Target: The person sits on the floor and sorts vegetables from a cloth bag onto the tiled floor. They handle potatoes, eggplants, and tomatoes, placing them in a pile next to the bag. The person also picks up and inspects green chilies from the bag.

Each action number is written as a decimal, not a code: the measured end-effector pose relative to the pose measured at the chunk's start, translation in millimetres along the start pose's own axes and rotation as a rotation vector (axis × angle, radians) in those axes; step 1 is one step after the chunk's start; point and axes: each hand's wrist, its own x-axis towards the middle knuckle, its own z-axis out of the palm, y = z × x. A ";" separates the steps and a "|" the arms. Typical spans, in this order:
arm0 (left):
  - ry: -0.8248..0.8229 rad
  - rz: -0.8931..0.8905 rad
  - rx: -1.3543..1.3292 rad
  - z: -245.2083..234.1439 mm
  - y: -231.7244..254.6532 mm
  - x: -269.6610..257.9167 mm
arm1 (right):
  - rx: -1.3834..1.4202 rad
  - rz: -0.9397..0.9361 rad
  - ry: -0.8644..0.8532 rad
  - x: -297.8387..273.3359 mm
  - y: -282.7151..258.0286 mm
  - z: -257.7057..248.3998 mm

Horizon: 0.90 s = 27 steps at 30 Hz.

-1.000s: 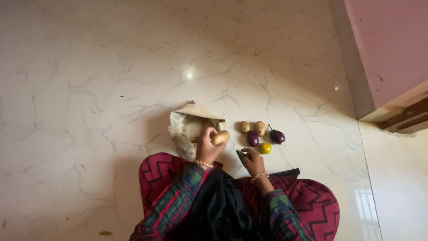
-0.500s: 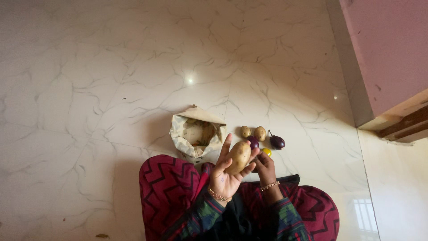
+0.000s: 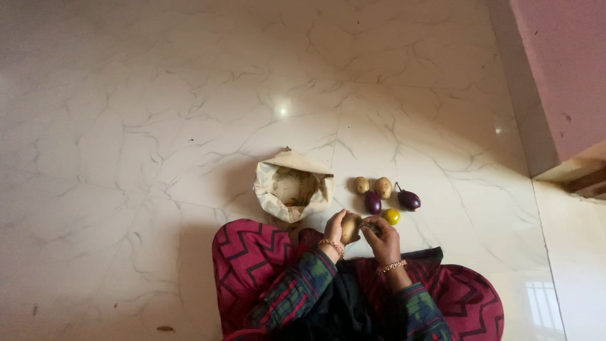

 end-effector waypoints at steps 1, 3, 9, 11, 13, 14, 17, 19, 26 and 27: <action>-0.017 0.014 -0.053 -7.2 -9.6 14.9 | -0.063 -0.074 -0.001 -3.3 -6.2 2.1; -0.048 0.043 -0.164 -16.6 -22.7 33.0 | -0.117 -0.137 -0.067 -11.6 -16.9 10.4; -0.015 -0.097 -0.171 -27.1 -26.0 34.0 | -0.396 -0.088 -0.037 2.9 -8.7 18.8; 0.066 -0.140 0.009 -28.6 -24.2 32.7 | -0.411 -0.044 -0.003 14.3 8.1 15.2; 0.120 -0.146 0.115 -29.0 -23.9 33.0 | -0.443 -0.069 0.012 25.8 22.0 10.7; 0.131 -0.129 0.131 -28.1 -24.6 33.6 | -0.451 -0.089 0.015 26.5 26.1 12.4; 0.110 -0.056 0.110 -28.6 -23.4 36.6 | -0.467 -0.138 -0.013 26.0 20.0 15.8; 0.092 -0.007 0.049 -29.6 -21.8 39.5 | -0.470 -0.151 -0.087 14.1 6.5 23.1; 0.032 -0.065 -0.092 -29.4 -23.3 47.8 | -0.496 -0.150 -0.096 8.6 -6.1 32.2; 0.009 -0.059 -0.104 -28.2 -24.0 48.4 | -0.515 -0.148 -0.065 16.3 0.4 28.2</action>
